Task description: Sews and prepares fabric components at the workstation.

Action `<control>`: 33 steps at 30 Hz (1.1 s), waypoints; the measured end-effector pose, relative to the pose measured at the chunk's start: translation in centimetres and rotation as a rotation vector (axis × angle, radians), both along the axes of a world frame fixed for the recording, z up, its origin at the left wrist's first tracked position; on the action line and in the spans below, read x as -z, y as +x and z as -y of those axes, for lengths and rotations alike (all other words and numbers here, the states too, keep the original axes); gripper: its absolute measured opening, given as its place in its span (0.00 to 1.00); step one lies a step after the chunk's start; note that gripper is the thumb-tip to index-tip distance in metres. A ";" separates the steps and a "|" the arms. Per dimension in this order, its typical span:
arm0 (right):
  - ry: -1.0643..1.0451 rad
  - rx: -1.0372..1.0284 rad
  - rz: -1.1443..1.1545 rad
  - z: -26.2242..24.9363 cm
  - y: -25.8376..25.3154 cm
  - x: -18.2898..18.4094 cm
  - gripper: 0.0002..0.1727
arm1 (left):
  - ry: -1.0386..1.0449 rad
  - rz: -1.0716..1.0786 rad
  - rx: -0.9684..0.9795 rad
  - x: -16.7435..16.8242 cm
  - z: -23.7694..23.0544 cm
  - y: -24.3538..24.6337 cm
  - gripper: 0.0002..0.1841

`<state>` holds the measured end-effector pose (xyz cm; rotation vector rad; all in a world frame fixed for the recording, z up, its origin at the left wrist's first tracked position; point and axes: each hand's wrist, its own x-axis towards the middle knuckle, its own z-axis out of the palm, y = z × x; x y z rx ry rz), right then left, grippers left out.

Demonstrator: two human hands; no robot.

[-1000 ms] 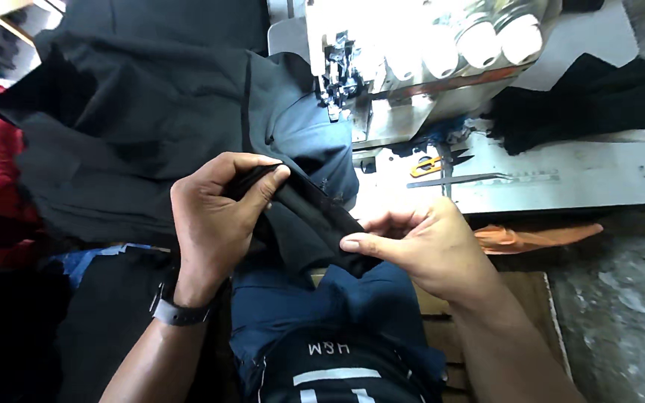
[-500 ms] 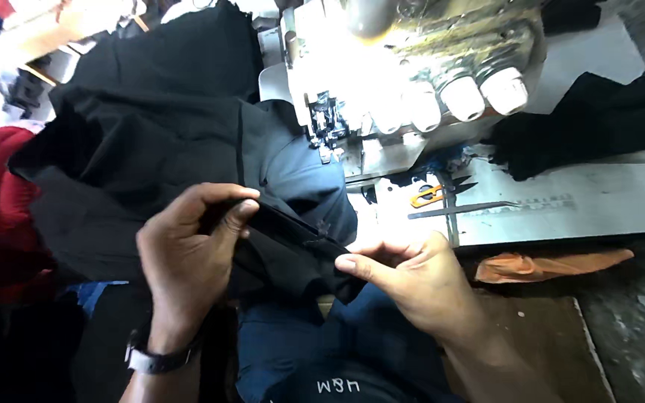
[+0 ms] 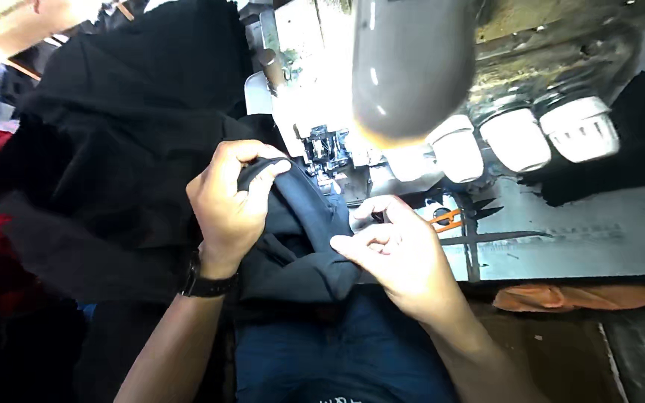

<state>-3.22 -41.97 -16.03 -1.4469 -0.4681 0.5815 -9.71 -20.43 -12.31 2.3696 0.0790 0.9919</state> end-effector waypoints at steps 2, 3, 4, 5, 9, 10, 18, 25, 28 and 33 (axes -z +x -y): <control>-0.018 -0.044 -0.099 0.5 0.4 0.7 0.24 | 0.029 0.031 0.017 -0.5 0.5 0.1 0.08; -0.021 -0.066 -0.143 0.7 0.7 1.0 0.24 | 0.045 0.028 0.006 -0.4 0.7 0.2 0.08; -0.017 -0.084 -0.179 0.7 0.8 1.1 0.22 | 0.055 0.019 -0.011 -0.2 0.7 0.4 0.09; -0.005 -0.097 -0.211 0.6 1.0 1.2 0.19 | 0.055 0.006 -0.024 0.0 0.7 0.5 0.09; 0.027 -0.126 -0.310 0.6 1.2 1.2 0.17 | 0.019 -0.024 -0.021 0.6 0.5 0.7 0.11; 0.034 -0.140 -0.338 0.6 1.3 1.2 0.16 | 0.013 -0.021 -0.016 0.6 0.5 0.7 0.11; 0.011 -0.149 -0.248 1.5 1.4 0.6 0.09 | 0.022 -0.024 0.003 0.7 0.4 0.6 0.10; -0.041 -0.022 0.017 1.0 0.4 1.3 0.10 | 0.057 -0.071 -0.034 0.5 0.4 0.7 0.09; 0.011 -0.046 0.054 0.8 0.6 1.8 0.10 | 0.045 -0.083 -0.039 0.6 0.4 0.6 0.09; -0.006 -0.071 0.014 1.4 -1.1 0.9 0.11 | 0.094 -0.144 -0.028 0.1 0.8 -0.6 0.07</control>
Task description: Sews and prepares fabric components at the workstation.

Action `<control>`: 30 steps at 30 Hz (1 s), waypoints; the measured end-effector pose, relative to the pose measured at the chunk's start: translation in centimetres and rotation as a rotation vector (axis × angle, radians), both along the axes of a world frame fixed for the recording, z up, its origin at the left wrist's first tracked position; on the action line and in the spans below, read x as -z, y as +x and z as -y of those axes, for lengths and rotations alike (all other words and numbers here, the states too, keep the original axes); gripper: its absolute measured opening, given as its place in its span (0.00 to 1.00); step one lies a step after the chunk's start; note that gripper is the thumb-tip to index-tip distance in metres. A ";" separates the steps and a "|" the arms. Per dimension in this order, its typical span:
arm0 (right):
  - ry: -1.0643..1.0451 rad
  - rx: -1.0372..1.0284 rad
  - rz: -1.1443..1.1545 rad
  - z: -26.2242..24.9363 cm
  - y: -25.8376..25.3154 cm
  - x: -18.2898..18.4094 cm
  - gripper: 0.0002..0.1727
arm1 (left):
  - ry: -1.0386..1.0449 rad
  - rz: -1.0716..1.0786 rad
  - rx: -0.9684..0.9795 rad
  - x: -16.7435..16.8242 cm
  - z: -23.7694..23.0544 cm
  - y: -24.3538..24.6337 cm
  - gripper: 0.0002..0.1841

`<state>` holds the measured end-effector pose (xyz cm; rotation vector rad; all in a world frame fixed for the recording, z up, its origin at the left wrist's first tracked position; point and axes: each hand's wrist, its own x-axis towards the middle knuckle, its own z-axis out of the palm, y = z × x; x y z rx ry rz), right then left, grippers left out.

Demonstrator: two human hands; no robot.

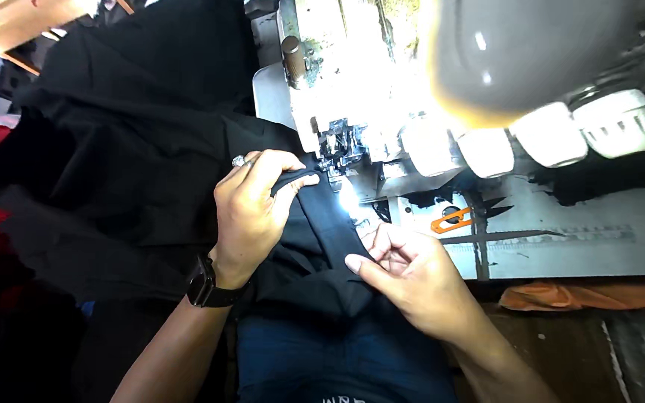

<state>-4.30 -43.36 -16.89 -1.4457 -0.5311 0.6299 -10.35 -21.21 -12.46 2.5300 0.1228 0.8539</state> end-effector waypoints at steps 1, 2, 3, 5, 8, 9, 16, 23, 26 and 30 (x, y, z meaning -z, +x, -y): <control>-0.015 0.006 0.033 0.2 -0.4 -0.1 0.11 | 0.037 -0.050 -0.014 -0.6 0.2 -0.2 0.08; -0.038 0.003 0.091 0.3 -0.6 -0.3 0.10 | 0.061 -0.101 -0.022 -1.3 0.3 -0.1 0.08; -0.056 -0.011 0.151 0.4 -0.6 -0.5 0.09 | 0.064 -0.153 -0.021 -1.9 0.3 0.1 0.09; -0.104 -0.083 0.277 0.5 -0.1 -1.2 0.12 | 0.037 -0.231 -0.027 -2.5 -0.1 1.0 0.11; -0.257 -0.197 0.402 0.4 1.1 -2.4 0.27 | 0.066 -0.335 -0.112 -2.5 -0.5 1.8 0.12; -0.287 -0.223 0.391 0.3 1.3 -2.7 0.31 | 0.079 -0.354 -0.139 -2.3 -0.2 1.6 0.13; -0.203 -0.102 0.145 -0.1 1.8 -2.6 0.38 | 0.106 -0.201 -0.250 0.4 0.3 2.8 0.10; -0.183 -0.049 0.105 -0.5 2.1 -2.3 0.42 | 0.063 -0.194 -0.200 0.5 -0.6 4.4 0.16; -0.157 -0.020 0.072 -0.1 1.1 -2.4 0.42 | 0.061 -0.178 -0.183 0.6 -0.5 4.2 0.13; -0.047 0.041 0.148 0.4 -0.6 -1.9 0.25 | 0.029 -0.187 -0.150 0.7 -1.2 4.5 0.11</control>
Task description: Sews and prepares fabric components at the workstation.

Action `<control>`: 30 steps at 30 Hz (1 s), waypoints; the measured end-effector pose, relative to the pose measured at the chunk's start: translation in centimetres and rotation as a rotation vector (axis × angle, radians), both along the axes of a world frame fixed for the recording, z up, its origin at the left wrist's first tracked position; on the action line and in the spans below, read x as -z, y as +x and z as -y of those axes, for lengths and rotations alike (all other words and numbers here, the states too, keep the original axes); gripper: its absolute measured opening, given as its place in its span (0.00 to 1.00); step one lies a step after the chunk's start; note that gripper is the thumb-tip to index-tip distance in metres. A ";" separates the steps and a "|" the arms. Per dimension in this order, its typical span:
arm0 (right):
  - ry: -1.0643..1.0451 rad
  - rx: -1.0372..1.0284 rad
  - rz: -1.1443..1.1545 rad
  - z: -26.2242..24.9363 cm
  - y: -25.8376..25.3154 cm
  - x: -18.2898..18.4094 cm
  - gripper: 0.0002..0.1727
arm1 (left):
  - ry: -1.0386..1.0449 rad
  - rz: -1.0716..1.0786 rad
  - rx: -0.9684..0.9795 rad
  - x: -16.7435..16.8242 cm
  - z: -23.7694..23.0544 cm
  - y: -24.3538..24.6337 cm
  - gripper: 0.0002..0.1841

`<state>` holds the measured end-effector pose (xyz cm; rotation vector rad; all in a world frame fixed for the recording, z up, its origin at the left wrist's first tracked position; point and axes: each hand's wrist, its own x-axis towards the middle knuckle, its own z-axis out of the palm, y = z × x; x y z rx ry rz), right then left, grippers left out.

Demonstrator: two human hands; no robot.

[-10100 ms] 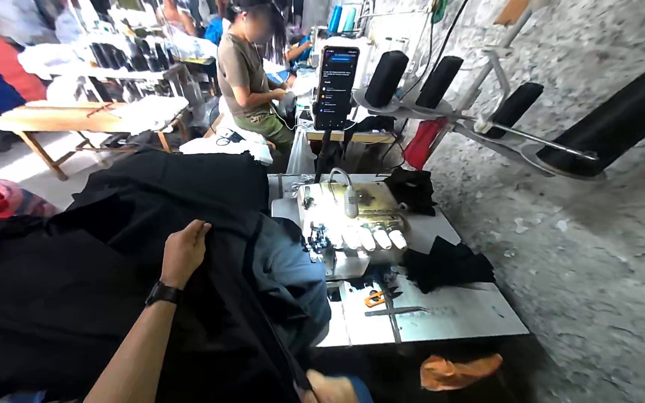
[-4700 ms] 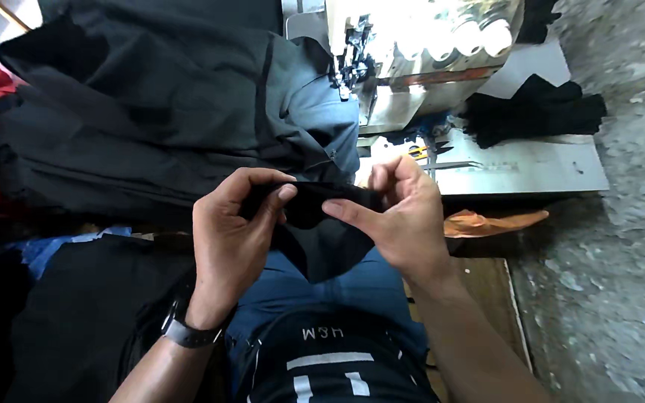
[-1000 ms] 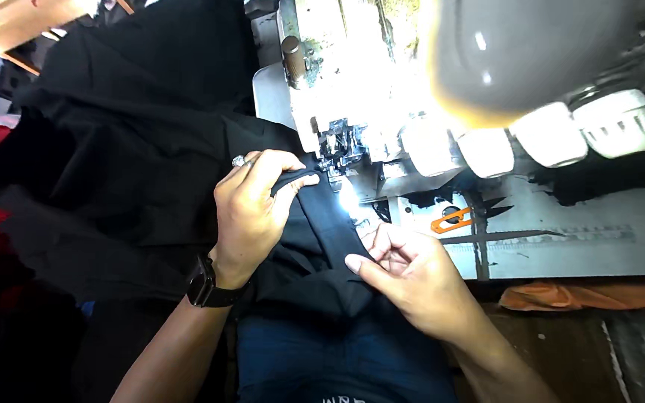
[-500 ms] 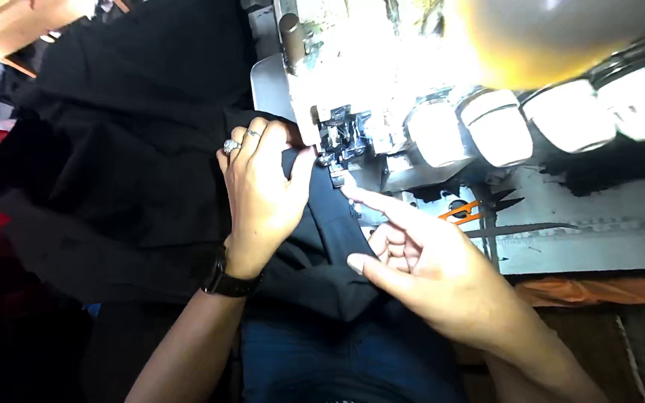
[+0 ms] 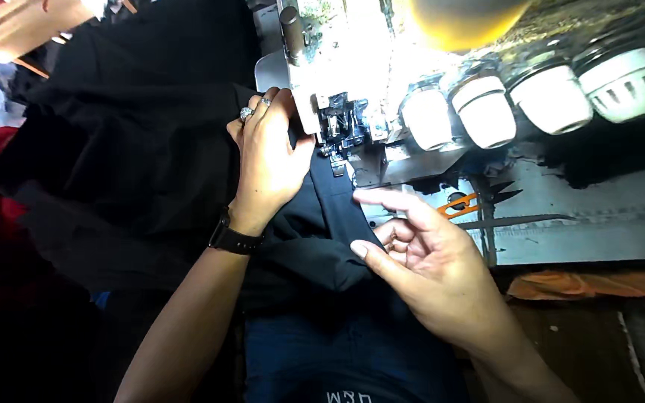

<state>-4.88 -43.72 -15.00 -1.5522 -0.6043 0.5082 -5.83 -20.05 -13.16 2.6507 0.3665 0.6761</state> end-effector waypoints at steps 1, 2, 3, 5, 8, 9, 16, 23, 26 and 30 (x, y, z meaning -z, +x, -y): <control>0.017 0.004 0.029 0.0 -0.1 0.1 0.17 | -0.011 -0.003 -0.003 -0.1 -0.1 0.1 0.12; 0.015 0.004 0.056 -0.1 -0.2 0.1 0.10 | -0.013 -0.004 -0.006 -0.1 -0.1 0.3 0.12; 0.001 0.006 0.076 -0.2 -0.2 0.1 0.08 | -0.008 -0.011 -0.014 -0.2 -0.2 0.5 0.12; -0.028 0.011 0.094 -0.4 -0.1 0.1 0.07 | 0.015 -0.040 -0.040 -0.6 -0.2 0.9 0.11; -0.068 0.020 0.080 -0.7 0.2 0.1 0.07 | 0.009 -0.072 -0.062 -1.0 -0.7 1.7 0.13; -0.066 0.023 0.069 -0.9 0.3 0.1 0.07 | 0.006 -0.072 -0.060 -1.1 -0.9 1.9 0.14; -0.030 0.063 0.075 -2.6 1.6 -0.2 0.08 | -0.036 -0.001 0.016 -0.9 -3.5 3.7 0.18; -0.043 0.087 0.130 -3.2 2.4 -0.3 0.08 | 0.117 -0.260 0.362 -9.2 -5.4 -6.7 0.28; -0.122 0.073 0.115 -2.7 2.3 -0.6 0.11 | 0.174 -0.432 0.492 -9.1 -5.1 -9.6 0.31; -0.396 0.104 0.298 0.0 0.6 -2.8 0.25 | 0.060 -0.137 0.585 -7.1 -4.8 -11.0 0.03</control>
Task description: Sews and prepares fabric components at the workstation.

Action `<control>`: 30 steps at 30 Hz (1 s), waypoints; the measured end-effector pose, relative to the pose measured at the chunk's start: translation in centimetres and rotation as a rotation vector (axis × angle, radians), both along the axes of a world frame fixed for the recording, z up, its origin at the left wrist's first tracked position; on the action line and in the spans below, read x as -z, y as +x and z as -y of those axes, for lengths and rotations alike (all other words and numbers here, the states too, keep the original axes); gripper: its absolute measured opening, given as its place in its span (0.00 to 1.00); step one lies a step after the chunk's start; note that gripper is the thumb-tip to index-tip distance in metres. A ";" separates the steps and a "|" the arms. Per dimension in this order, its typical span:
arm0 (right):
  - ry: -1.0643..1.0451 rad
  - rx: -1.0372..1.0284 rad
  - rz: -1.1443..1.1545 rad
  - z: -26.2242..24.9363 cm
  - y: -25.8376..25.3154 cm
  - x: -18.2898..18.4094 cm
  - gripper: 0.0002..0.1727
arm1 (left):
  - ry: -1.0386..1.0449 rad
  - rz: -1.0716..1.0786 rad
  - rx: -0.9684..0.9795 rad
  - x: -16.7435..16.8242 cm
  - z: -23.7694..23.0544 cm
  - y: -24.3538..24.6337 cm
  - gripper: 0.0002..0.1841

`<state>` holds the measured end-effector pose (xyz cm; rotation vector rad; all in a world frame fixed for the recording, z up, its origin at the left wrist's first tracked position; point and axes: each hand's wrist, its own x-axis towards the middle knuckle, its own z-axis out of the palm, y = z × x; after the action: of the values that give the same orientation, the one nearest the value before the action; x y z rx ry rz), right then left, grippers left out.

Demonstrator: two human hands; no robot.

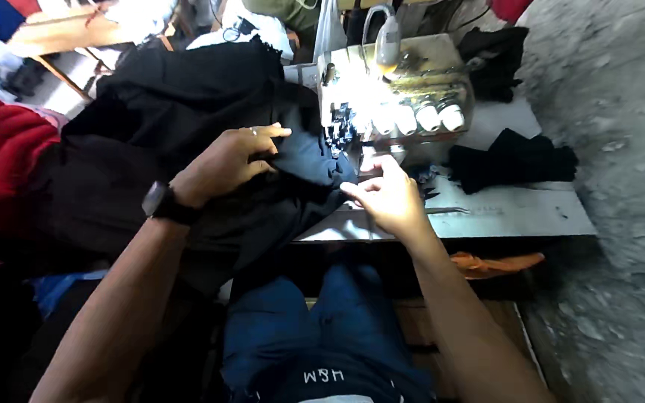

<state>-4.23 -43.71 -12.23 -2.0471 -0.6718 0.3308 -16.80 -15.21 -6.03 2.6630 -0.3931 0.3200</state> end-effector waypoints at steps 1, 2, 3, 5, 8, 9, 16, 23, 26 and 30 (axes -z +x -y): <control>-0.006 0.021 0.065 0.9 -0.5 -0.2 0.24 | -0.079 0.053 0.027 -0.6 0.7 -0.2 0.05; 0.011 0.039 0.125 1.7 -1.1 -0.1 0.21 | -0.131 0.071 0.045 -1.0 1.4 -0.3 0.07; 0.036 0.039 0.177 2.3 -1.6 0.1 0.18 | -0.148 0.070 0.038 -1.2 2.2 -0.2 0.08; 0.080 0.004 0.267 2.3 -2.1 0.2 0.13 | -0.168 0.053 -0.006 -1.4 3.4 0.9 0.10; 0.148 -0.062 0.348 1.4 -2.7 -1.3 0.10 | -0.254 0.026 -0.044 -3.5 4.7 2.3 0.11; 0.170 -0.092 0.375 1.1 -2.7 -1.6 0.10 | -0.285 0.028 -0.063 -4.1 5.4 2.4 0.13; 0.376 -0.087 0.653 -3.5 -1.1 -0.1 0.27 | -0.419 0.040 -0.200 -8.1 10.0 0.5 0.12; 0.708 -0.194 0.576 -6.9 -2.0 -2.7 0.21 | -0.272 0.101 -0.358 -10.4 11.1 -0.2 0.09; 0.896 -0.380 0.585 -5.8 -2.3 -4.7 0.13 | -0.289 0.086 -0.343 -10.4 11.2 -0.3 0.10; 0.848 -0.414 0.630 -1.5 -2.7 -5.9 0.08 | -0.435 0.180 -0.279 -9.2 11.8 -2.3 0.17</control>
<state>-6.89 -42.23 -6.29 -1.1582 -1.3483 -0.3543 -19.09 -26.99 3.15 2.2625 0.0040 0.6536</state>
